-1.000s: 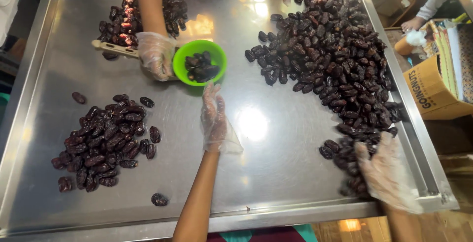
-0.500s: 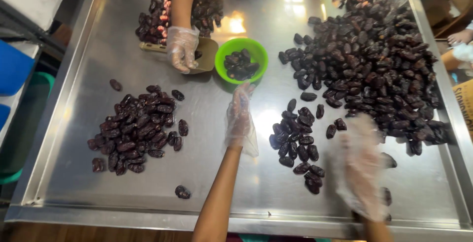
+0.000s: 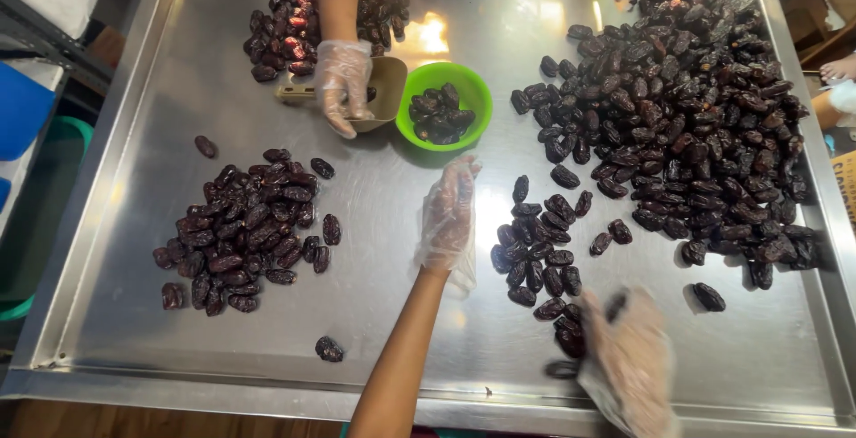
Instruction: The person sorts dark dried dates on a stainless steel table, picking them up one by one and placing them into separate piles. A green bowl and a scoop are visible nearby, and another person's gloved hands are seen working in the background.
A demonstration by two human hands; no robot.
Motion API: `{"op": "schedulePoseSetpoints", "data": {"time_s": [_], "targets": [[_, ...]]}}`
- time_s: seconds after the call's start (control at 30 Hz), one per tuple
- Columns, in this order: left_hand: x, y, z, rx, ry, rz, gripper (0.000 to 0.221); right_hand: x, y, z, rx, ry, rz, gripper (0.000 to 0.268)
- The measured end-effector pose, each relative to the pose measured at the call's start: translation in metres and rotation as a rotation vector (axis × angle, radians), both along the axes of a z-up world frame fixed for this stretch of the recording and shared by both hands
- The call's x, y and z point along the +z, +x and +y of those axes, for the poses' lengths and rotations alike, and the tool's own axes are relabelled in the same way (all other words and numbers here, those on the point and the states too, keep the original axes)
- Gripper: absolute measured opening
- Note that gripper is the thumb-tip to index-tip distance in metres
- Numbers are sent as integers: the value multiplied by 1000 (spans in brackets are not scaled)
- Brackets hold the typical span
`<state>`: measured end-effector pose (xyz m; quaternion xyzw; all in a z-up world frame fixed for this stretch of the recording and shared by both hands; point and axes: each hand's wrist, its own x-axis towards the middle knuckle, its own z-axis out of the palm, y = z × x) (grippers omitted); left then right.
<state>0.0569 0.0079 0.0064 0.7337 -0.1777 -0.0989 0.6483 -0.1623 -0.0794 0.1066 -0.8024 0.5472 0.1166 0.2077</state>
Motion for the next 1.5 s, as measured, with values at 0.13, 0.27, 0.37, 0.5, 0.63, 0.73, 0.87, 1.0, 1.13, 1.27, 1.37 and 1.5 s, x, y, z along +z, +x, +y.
{"op": "schedulePoseSetpoints", "data": {"time_s": [0.13, 0.27, 0.37, 0.5, 0.63, 0.73, 0.87, 1.0, 1.13, 1.27, 1.37, 1.5], "targets": [[-16, -2, -7, -28, 101, -42, 63, -44, 26, -29, 498, -73, -517, 47], [-11, 1, -11, -78, 182, -15, 62, 8, 67, -36, 154, 173, -346, 51], [-8, 0, -7, -103, 207, -3, 67, -46, 78, -97, 754, -902, -307, 26], [-11, 3, -12, -255, 237, -39, 79, -95, 97, -116, 874, -676, -351, 48], [2, -9, -16, -371, 303, -192, 70, -38, 103, -59, 1027, -479, 13, 57], [-59, 3, -18, -350, 214, -420, 47, -4, 118, -46, 262, 468, -746, 36], [11, -5, 0, -101, 18, 213, 34, -72, 90, -93, 393, 413, -1308, 34], [49, -4, 2, -147, 489, 205, 34, -92, 92, -110, 312, -237, -555, 37], [33, -3, 2, -430, 641, -89, 33, -125, 98, -126, 379, -214, -364, 27], [20, -3, 2, -416, 352, 149, 35, -62, 100, -87, 403, 70, -534, 43], [16, 2, -3, -320, 51, 193, 32, -103, 102, -102, 534, -229, -328, 34], [1, 3, -2, -248, 86, 7, 42, -117, 96, -113, 552, -253, -338, 28]]}}
